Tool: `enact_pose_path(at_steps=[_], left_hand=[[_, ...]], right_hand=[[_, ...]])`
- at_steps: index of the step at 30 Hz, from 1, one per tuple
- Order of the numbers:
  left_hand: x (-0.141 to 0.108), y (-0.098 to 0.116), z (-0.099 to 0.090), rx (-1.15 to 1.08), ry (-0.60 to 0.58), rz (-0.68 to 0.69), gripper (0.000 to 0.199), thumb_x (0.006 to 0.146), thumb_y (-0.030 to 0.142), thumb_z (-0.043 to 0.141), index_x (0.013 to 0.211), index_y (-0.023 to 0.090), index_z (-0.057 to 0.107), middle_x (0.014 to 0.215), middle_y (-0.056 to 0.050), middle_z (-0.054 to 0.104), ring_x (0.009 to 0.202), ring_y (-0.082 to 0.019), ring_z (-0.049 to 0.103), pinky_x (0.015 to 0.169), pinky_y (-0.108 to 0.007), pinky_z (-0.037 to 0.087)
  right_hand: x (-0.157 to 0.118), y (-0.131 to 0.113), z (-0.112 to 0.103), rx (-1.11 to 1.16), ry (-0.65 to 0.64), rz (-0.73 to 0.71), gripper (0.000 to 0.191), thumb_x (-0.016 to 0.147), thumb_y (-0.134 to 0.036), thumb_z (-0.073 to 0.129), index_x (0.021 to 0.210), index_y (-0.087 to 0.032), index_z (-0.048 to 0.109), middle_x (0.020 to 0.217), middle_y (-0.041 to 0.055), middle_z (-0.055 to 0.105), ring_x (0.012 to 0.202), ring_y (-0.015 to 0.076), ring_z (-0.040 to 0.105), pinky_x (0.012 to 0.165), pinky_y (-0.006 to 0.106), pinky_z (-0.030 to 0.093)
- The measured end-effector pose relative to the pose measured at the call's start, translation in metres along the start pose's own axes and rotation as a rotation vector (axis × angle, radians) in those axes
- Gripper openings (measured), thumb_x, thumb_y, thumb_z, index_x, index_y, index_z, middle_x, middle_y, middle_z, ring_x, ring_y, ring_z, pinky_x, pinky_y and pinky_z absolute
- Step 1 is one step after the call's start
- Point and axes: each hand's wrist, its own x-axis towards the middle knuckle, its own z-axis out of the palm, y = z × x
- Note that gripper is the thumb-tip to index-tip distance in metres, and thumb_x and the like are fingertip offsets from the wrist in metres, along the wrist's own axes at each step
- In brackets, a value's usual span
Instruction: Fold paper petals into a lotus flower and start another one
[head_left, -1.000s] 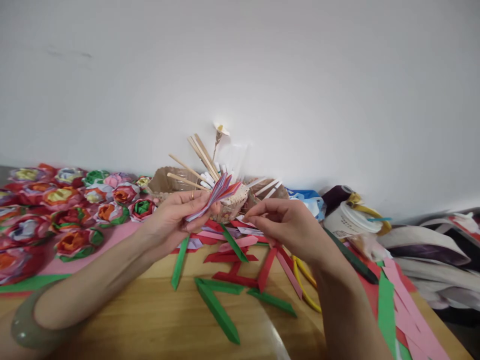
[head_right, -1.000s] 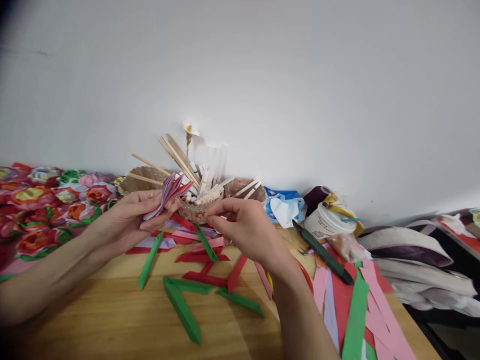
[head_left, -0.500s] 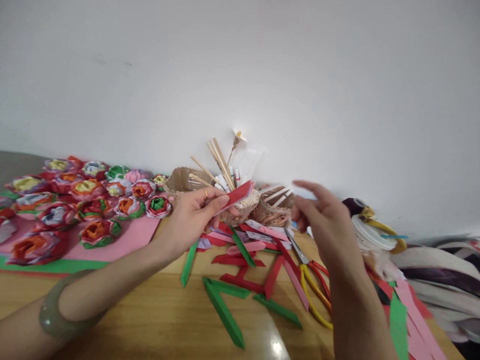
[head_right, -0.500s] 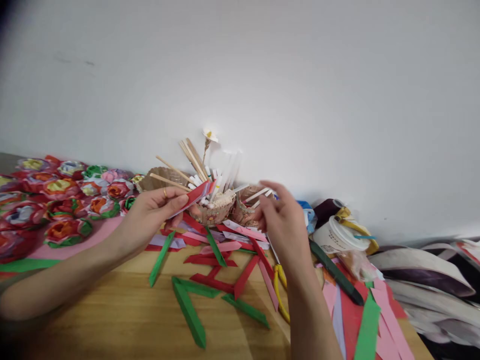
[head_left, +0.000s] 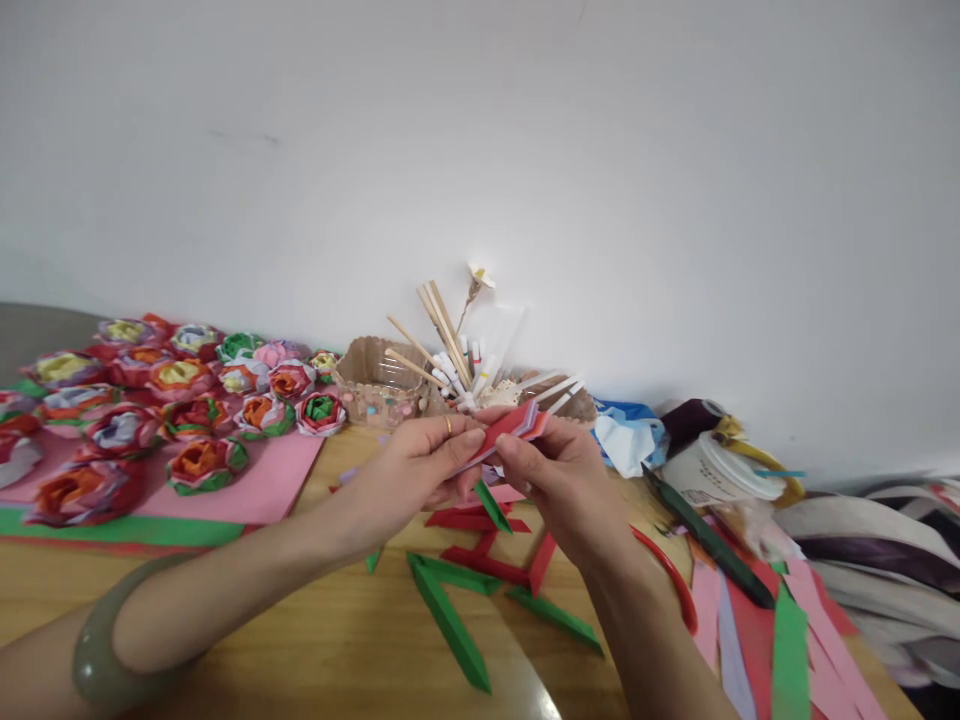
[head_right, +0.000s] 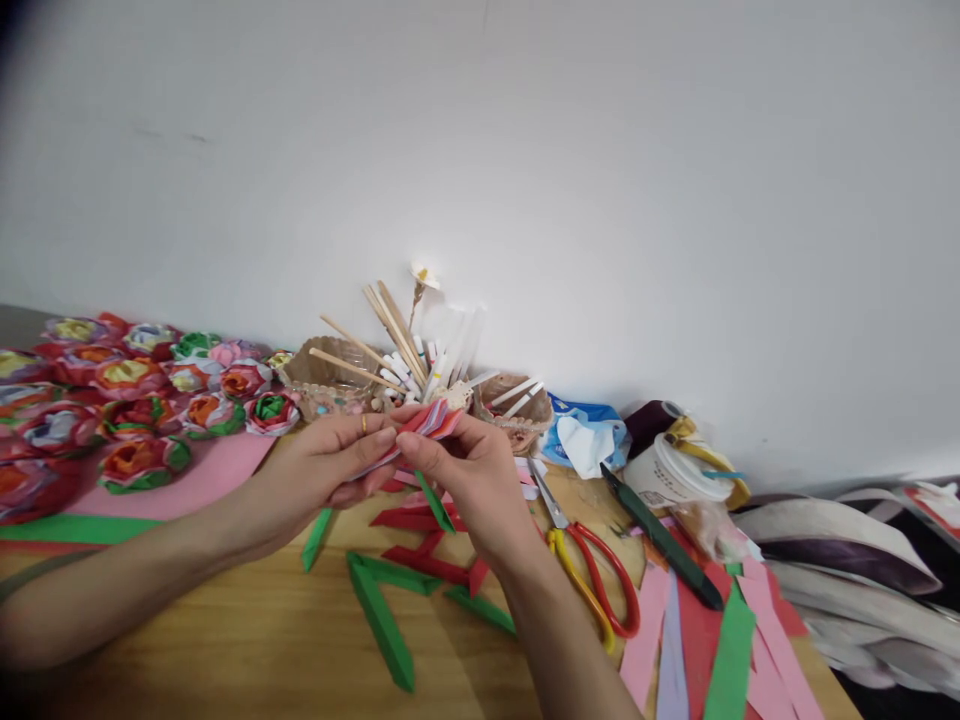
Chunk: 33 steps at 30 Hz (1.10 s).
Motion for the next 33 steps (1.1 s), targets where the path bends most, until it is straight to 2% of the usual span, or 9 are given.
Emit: enact_pose_path(at_steps=[3,6,10,12,16,21,26,30,33], left_hand=[[-0.002,0.003,-0.002,0.072,-0.071,0.035,0.028,0.084,0.038,0.046,0.070,0.016,0.054,0.049,0.007,0.036,0.042,-0.006,0.026,0.040,-0.021,0.018],[-0.003,0.005,-0.004,0.137,-0.136,0.063,0.035,0.086,0.041,0.042,0.061,0.017,0.048,0.051,0.005,0.038,0.043,-0.006,0.029,0.039,-0.021,0.020],[-0.005,0.007,-0.006,0.218,-0.188,0.022,0.019,0.083,0.037,0.050,0.081,0.019,0.053,0.052,0.007,0.040,0.040,-0.006,0.031,0.037,-0.020,0.020],[-0.005,0.007,-0.007,0.226,-0.217,-0.006,0.018,0.085,0.036,0.047,0.084,0.019,0.052,0.052,0.007,0.040,0.040,-0.006,0.033,0.037,-0.020,0.022],[-0.002,0.004,-0.010,0.097,-0.309,-0.028,0.020,0.085,0.035,0.048,0.076,0.018,0.049,0.053,0.007,0.040,0.040,-0.005,0.032,0.037,-0.019,0.024],[0.000,0.006,-0.012,-0.195,-0.363,-0.182,0.033,0.087,0.041,0.042,0.066,0.016,0.048,0.056,0.003,0.040,0.045,-0.007,0.035,0.037,-0.018,0.029],[-0.001,0.008,-0.008,-0.150,-0.269,-0.168,0.017,0.082,0.029,0.052,0.071,0.016,0.048,0.053,0.005,0.042,0.043,-0.006,0.035,0.037,-0.018,0.026],[0.000,0.007,-0.003,-0.106,-0.132,-0.141,0.017,0.081,0.029,0.053,0.072,0.016,0.048,0.052,0.006,0.041,0.040,-0.004,0.031,0.036,-0.018,0.019],[0.002,0.007,-0.003,-0.092,-0.034,-0.086,0.014,0.080,0.027,0.053,0.072,0.017,0.048,0.053,0.008,0.039,0.040,-0.004,0.025,0.038,-0.018,0.017]], right_hand=[[-0.001,-0.001,-0.002,0.004,0.004,-0.024,0.016,0.072,-0.031,0.069,0.083,-0.020,0.071,0.050,-0.0061,0.046,0.044,0.0064,0.035,0.046,0.020,0.035],[-0.001,-0.002,-0.004,-0.014,0.036,-0.019,0.017,0.072,-0.033,0.068,0.081,-0.019,0.070,0.044,-0.0076,0.039,0.044,0.0071,0.035,0.048,0.021,0.033],[-0.001,-0.004,-0.005,-0.027,0.051,-0.014,0.020,0.072,-0.036,0.068,0.079,-0.017,0.069,0.042,-0.0084,0.037,0.042,0.0058,0.031,0.045,0.021,0.027],[-0.002,-0.005,-0.004,-0.026,0.045,-0.012,0.020,0.072,-0.036,0.068,0.076,-0.016,0.068,0.043,-0.0078,0.039,0.042,0.0060,0.032,0.043,0.021,0.024],[-0.003,-0.006,-0.004,-0.042,0.045,-0.010,0.021,0.072,-0.036,0.068,0.075,-0.016,0.067,0.043,-0.0066,0.042,0.043,0.0071,0.035,0.043,0.021,0.025],[-0.002,-0.004,-0.008,-0.044,0.046,-0.016,0.019,0.074,-0.035,0.067,0.078,-0.017,0.067,0.046,-0.0069,0.043,0.042,0.0060,0.034,0.044,0.021,0.028],[-0.001,-0.002,-0.008,-0.087,0.034,-0.006,0.022,0.074,-0.037,0.066,0.082,-0.016,0.067,0.049,-0.0068,0.042,0.043,0.0055,0.031,0.044,0.021,0.030],[0.001,-0.005,-0.015,-0.247,0.033,-0.014,0.037,0.076,-0.040,0.062,0.105,-0.016,0.063,0.058,-0.0047,0.044,0.049,0.0077,0.037,0.048,0.022,0.033],[0.002,-0.011,-0.026,-0.385,0.138,-0.117,0.033,0.085,-0.033,0.049,0.115,-0.019,0.055,0.064,-0.0035,0.045,0.055,0.0097,0.041,0.051,0.023,0.034]])
